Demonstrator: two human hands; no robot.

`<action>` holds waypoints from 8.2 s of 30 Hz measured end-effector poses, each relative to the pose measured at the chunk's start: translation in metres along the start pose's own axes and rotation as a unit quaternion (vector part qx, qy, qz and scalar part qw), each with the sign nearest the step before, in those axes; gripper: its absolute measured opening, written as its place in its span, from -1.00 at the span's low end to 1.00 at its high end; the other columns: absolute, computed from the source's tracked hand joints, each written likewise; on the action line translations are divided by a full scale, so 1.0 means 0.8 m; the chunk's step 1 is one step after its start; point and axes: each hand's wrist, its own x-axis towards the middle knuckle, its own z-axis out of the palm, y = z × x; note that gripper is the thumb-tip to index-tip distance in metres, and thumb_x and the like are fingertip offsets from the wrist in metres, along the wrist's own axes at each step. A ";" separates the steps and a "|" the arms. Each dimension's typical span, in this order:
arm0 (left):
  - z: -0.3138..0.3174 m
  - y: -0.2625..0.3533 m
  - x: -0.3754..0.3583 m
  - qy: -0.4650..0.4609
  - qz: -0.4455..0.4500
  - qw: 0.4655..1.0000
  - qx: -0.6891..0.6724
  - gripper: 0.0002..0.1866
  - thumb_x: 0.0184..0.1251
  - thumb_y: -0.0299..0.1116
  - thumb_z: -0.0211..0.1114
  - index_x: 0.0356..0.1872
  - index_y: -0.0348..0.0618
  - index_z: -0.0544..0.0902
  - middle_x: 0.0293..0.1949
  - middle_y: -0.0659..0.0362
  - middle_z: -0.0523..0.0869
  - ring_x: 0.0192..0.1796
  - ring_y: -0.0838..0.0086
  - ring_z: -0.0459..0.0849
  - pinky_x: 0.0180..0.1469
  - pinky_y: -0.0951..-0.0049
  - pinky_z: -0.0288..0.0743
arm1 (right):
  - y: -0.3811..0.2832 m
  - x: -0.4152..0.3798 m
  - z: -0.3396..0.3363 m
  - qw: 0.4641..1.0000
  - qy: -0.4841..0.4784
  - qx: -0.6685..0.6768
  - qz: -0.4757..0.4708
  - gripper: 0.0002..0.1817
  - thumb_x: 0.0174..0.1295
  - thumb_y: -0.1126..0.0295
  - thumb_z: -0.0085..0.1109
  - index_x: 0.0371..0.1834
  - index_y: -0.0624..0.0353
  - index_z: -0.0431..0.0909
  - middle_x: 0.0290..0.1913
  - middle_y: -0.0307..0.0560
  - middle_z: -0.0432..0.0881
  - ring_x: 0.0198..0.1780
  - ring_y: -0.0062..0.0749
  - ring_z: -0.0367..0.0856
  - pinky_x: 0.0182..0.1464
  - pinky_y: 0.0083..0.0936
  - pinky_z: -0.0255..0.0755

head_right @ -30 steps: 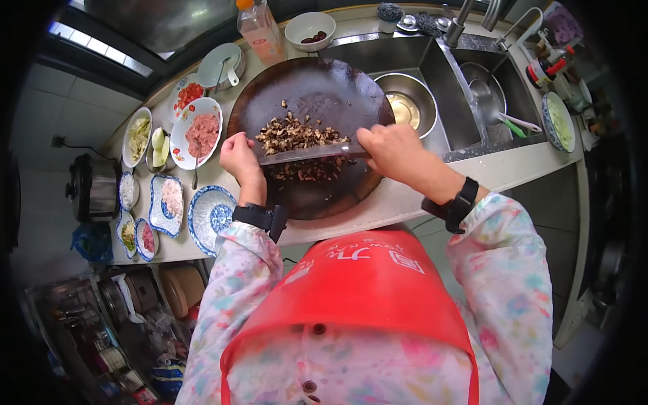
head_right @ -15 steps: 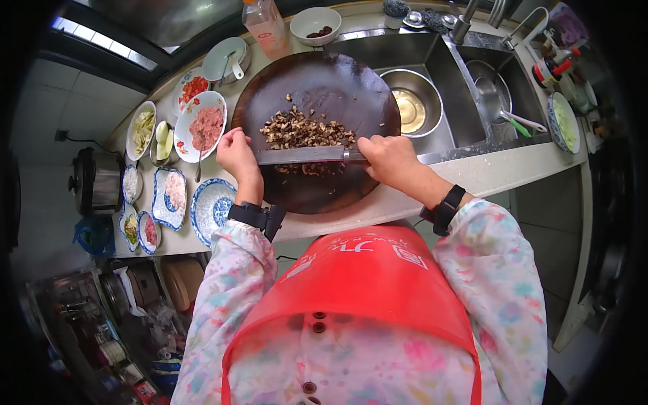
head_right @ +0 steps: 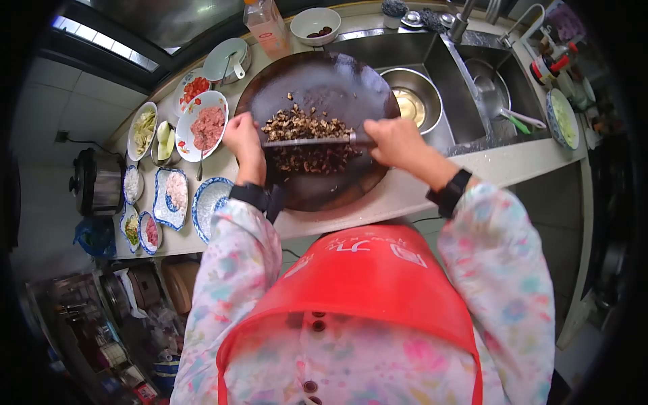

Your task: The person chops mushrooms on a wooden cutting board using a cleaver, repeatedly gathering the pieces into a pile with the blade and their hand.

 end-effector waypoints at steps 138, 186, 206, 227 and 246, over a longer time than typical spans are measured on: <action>-0.001 0.005 0.009 -0.080 -0.074 0.990 -0.090 -0.83 0.13 -0.52 0.11 -0.29 -0.32 0.61 -0.54 0.24 0.57 -0.56 0.63 0.45 -0.51 0.65 0.28 | -0.031 0.002 -0.062 0.995 -0.077 -0.008 0.060 -0.82 -0.15 0.39 0.19 -0.42 0.15 0.54 -0.50 0.02 0.64 -0.41 -0.12 0.66 -0.35 -0.25 0.51; 0.012 -0.030 -0.090 -0.361 0.393 0.807 0.253 -0.08 0.29 0.33 -0.22 0.42 -0.26 -0.04 0.45 -0.09 -0.07 0.49 0.07 -0.14 0.45 0.09 -0.31 | -0.055 -0.106 -0.043 0.605 -0.171 0.685 0.367 -0.85 -0.09 0.51 0.12 -0.49 0.16 0.33 -0.65 -0.18 0.39 -0.80 -0.58 0.28 -0.78 -0.61 0.16; -0.018 -0.023 -0.063 -0.306 0.540 0.753 0.218 -0.86 -0.06 -0.54 0.21 -0.42 -0.09 0.59 -0.22 0.21 0.66 0.13 0.24 0.51 0.13 0.18 0.34 | -0.113 -0.095 0.027 0.564 -0.035 0.715 0.412 -0.83 -0.06 0.51 0.16 -0.48 0.18 0.34 -0.69 -0.20 0.37 -0.77 -0.53 0.34 -0.77 -0.54 0.22; -0.005 -0.016 0.001 -0.128 -0.075 0.986 -0.081 -0.84 0.22 -0.38 0.23 -0.25 -0.24 0.57 -0.57 0.26 0.57 -0.66 0.65 0.46 -0.65 0.67 0.28 | -0.074 -0.023 -0.044 0.987 -0.101 0.081 0.094 -0.79 -0.10 0.37 0.21 -0.41 0.14 0.41 -0.52 0.08 0.58 -0.39 0.09 0.58 -0.37 -0.08 0.41; 0.088 -0.015 -0.225 -0.311 0.448 0.815 0.197 -0.79 0.13 -0.44 0.22 -0.18 -0.18 0.58 -0.13 0.06 0.59 0.03 0.19 0.52 0.01 0.25 0.41 | 0.061 0.026 -0.083 0.970 -0.086 0.164 0.154 -0.69 -0.25 0.36 0.20 -0.33 0.07 0.58 -0.41 0.07 0.62 -0.25 0.04 0.58 -0.22 -0.19 0.41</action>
